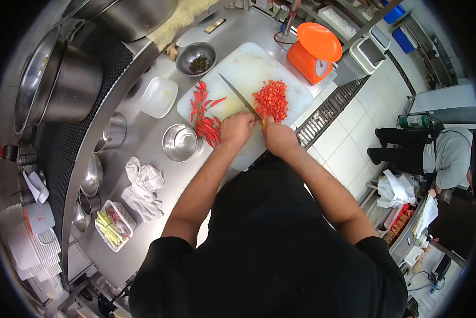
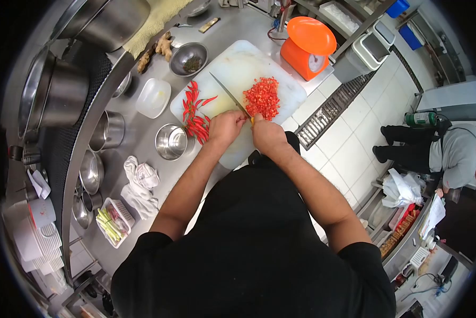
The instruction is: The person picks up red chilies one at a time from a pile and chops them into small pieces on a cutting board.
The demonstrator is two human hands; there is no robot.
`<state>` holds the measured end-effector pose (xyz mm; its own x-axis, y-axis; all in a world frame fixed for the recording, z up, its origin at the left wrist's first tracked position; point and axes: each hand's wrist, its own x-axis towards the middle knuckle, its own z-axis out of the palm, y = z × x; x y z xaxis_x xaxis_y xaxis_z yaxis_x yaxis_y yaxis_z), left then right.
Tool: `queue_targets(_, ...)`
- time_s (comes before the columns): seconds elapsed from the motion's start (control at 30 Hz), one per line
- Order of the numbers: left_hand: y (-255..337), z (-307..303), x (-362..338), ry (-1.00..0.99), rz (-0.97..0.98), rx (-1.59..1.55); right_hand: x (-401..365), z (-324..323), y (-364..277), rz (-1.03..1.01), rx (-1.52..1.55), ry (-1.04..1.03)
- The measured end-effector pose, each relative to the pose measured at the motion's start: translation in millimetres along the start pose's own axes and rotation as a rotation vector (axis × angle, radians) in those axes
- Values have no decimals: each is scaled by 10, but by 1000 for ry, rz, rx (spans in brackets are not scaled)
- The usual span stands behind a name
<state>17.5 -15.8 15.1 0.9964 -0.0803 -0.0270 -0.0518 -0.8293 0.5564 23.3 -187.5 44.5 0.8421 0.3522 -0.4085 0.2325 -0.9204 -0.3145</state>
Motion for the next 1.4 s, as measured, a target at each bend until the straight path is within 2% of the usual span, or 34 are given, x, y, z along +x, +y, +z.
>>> queue_targets(0.17,-56,-27,-57,-33,5,-24,-23,-196,8,-15,-24,-36)
queue_targets(0.37,-92,-109,-116,-54,-81,-20,-196,-371,-88,-4,-62,-58)
queue_targets(0.57,-112,-21,-81,-57,-99,47,-118,-28,-74,31,-17,-33)
queue_targets(0.83,-55,-50,-74,-83,-174,41,-169,-362,-172,8,-71,-63)
queue_targets(1.0,-21,-41,-52,-76,-181,37,-133,-47,-118,11,-29,-10)
queue_targets(1.23,-10,-58,-36,-78,-162,56,-137,-240,-141,-12,-98,-57)
queue_targets(1.4,-19,-18,-12,-73,-144,54,-127,-48,-138,25,-29,-29)
